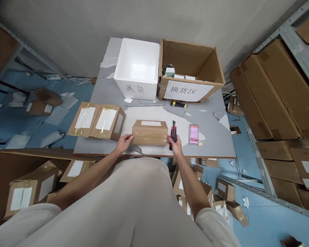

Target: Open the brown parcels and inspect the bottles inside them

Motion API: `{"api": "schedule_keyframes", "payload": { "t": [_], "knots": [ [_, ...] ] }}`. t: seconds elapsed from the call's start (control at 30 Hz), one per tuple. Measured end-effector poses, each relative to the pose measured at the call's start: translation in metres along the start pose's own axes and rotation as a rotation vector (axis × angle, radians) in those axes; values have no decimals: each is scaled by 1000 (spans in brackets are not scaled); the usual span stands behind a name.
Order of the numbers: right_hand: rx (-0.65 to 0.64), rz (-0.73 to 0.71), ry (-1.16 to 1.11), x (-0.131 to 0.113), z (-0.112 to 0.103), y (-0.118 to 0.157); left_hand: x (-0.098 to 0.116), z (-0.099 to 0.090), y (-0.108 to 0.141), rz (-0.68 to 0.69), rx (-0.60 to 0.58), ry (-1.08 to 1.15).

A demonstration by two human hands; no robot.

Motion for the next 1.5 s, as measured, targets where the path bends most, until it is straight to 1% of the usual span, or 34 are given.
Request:
{"api": "schedule_keyframes", "payload": {
  "t": [0.13, 0.27, 0.33, 0.4, 0.47, 0.5, 0.57, 0.63, 0.67, 0.7, 0.77, 0.83, 0.87, 0.93, 0.97, 1.03, 1.17, 1.33, 1.5],
  "knots": [
    [-24, -16, 37, -13, 4, -12, 19, 4, -9, 72, 36, -104],
    [-4, -65, 59, -18, 8, -23, 26, 3, -19, 76, 102, -158],
    [9, -79, 75, -18, 8, -25, 29, 2, -17, 87, 142, -193],
    [6, -81, 93, -15, 8, -25, 36, 0, -10, 134, 198, -258],
    [-5, -77, 126, -14, 6, -23, 48, 0, 1, 247, 265, -387],
    [-3, -79, 161, -15, 5, -21, 56, 4, 6, 333, 270, -472],
    [26, -108, 288, -25, 1, -18, 70, 21, 17, 531, 195, -634],
    [40, -174, 490, -47, 5, -16, 77, 39, 25, 681, 90, -738],
    [1, -217, 615, -59, 14, -15, 78, 44, 28, 722, 62, -772],
    [-85, -262, 749, -70, 29, -15, 78, 47, 29, 743, 54, -802],
    [-359, -340, 1013, -84, 71, -13, 77, 50, 31, 758, 53, -851],
    [-647, -391, 1223, -86, 113, -8, 75, 52, 31, 770, 35, -877],
    [-753, -402, 1300, -84, 130, -6, 74, 52, 30, 772, 29, -881],
    [-887, -401, 1415, -79, 155, -7, 73, 52, 29, 772, 31, -881],
    [-928, -393, 1458, -77, 164, -9, 73, 51, 28, 773, 37, -882],
    [-983, -381, 1524, -71, 173, -14, 73, 51, 27, 777, 50, -889],
    [-1060, -388, 1617, -64, 176, -23, 74, 51, 28, 782, 67, -891],
    [-1037, -352, 1740, -62, 177, -31, 75, 51, 29, 786, 61, -880],
    [-1053, -307, 1815, -66, 180, -31, 73, 49, 26, 775, 50, -847]
  ]
}}
Point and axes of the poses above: each hand's wrist, its own y-axis away from the middle knuckle, its own z-axis out of the palm, x = y × z, the point moved 8 cm from there along -y, towards the middle knuckle, and after that the axes turned 7 degrees about -x, right-handed, at the moved point
